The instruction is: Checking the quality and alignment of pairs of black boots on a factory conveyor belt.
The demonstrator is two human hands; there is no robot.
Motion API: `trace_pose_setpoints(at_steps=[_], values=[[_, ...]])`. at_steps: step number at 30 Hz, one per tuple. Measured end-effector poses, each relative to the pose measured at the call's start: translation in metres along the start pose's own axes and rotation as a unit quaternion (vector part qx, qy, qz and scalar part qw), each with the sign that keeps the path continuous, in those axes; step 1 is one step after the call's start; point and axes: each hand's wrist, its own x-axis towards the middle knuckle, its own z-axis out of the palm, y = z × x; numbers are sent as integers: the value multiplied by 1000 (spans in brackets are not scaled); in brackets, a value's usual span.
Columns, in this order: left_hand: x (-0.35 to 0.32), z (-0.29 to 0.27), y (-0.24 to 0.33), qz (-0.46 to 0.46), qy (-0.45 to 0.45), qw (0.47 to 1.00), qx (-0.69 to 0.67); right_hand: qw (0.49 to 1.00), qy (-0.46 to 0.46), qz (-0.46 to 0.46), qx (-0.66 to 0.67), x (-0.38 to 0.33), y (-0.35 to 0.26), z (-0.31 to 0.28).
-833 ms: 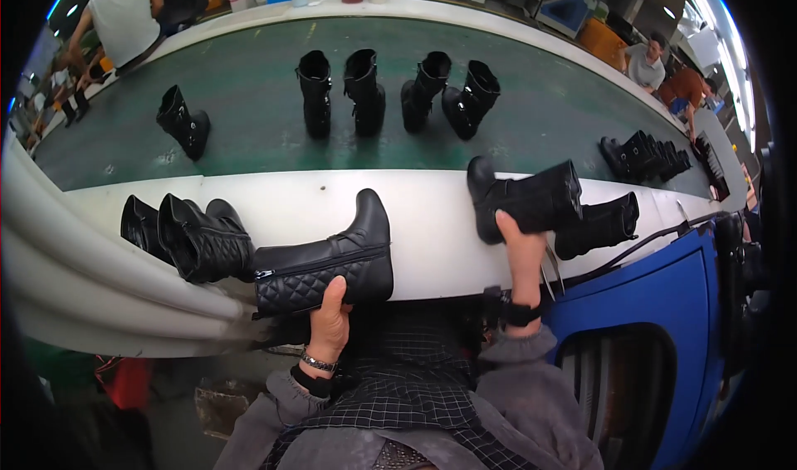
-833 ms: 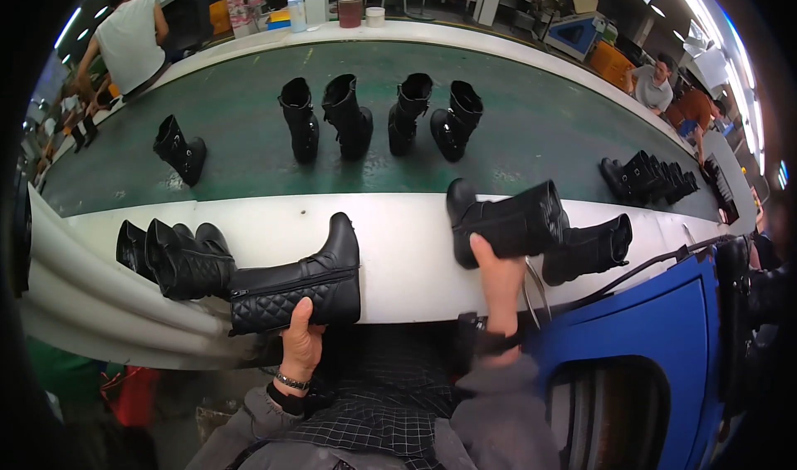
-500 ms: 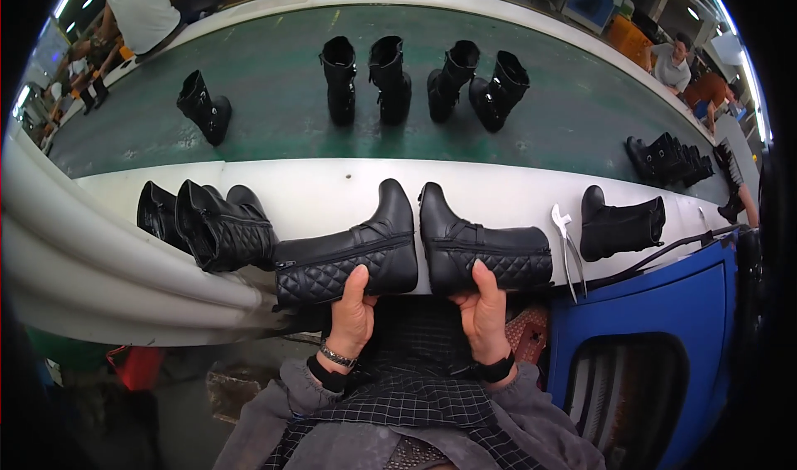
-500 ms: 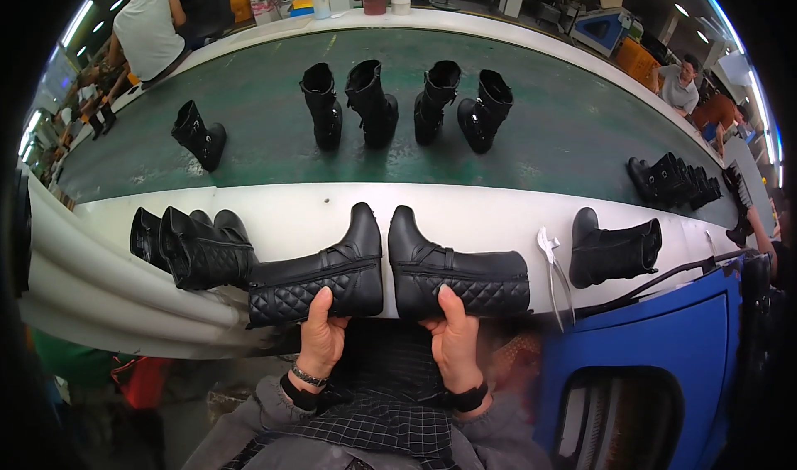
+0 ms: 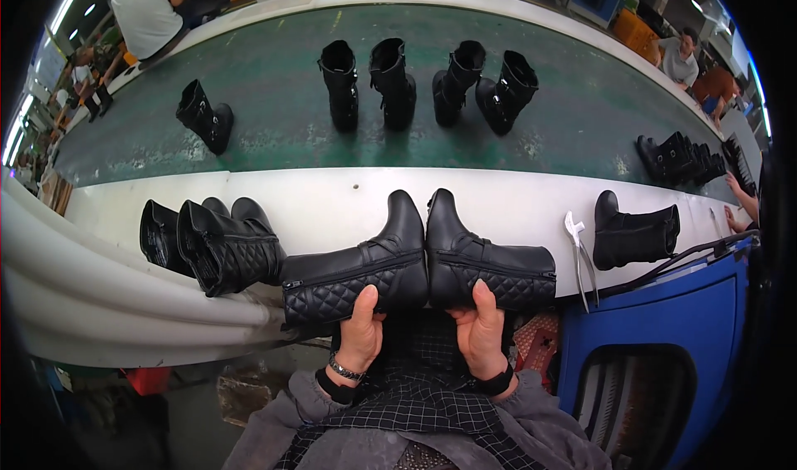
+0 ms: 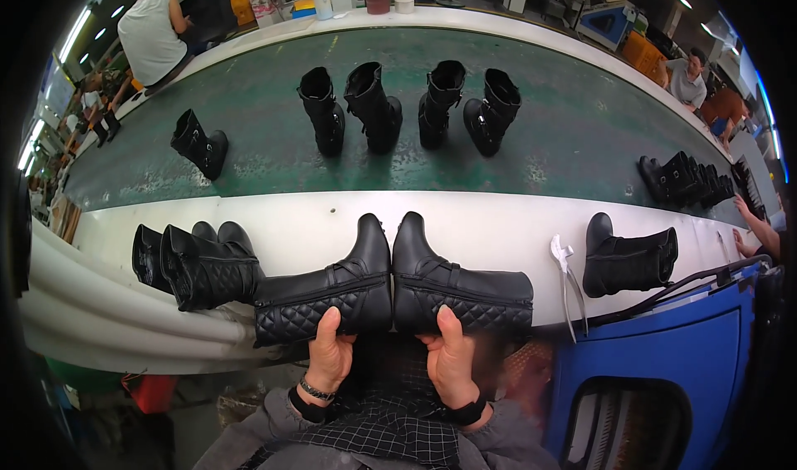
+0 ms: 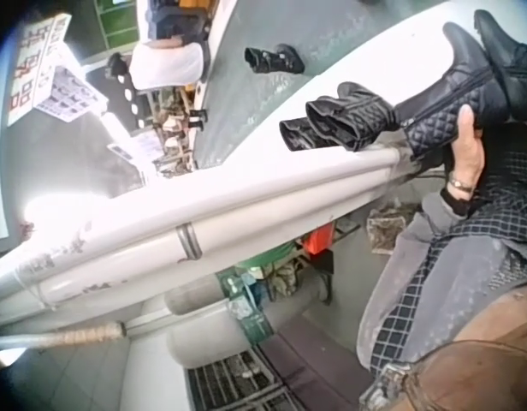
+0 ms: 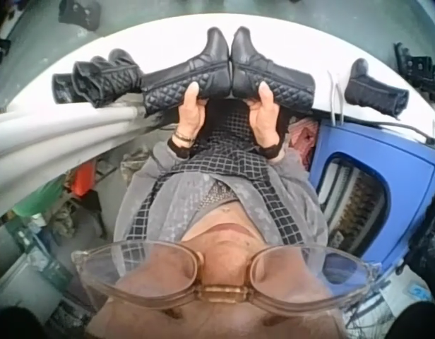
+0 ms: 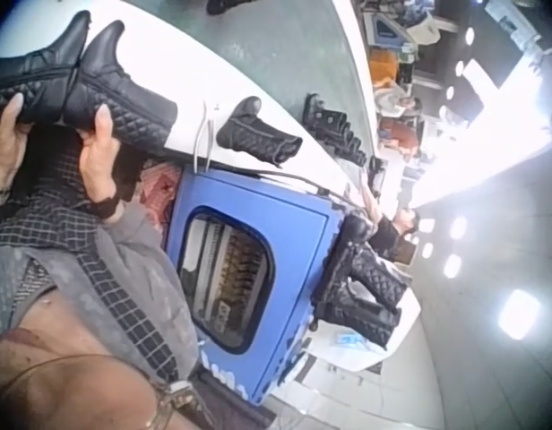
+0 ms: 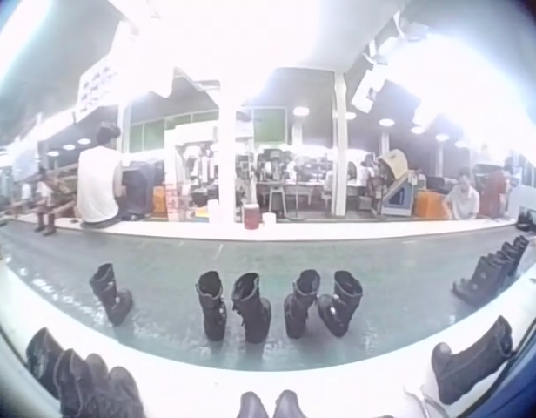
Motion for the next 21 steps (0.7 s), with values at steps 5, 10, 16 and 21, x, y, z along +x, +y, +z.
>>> trace_pose_setpoints(at_steps=[5,10,16,21], values=[[2,-3,-4,-6,0,1000,1,1000,-1,10,12,0,-4,5],[2,-6,-3,-19,1,1000,4,1000,9,2,10,-1,-4,7],[1,-5,-2,-12,5,1000,3,1000,0,-2,9,-1,-4,6],[0,-4,-3,-10,-6,1000,5,1000,6,7,13,-1,-4,1]])
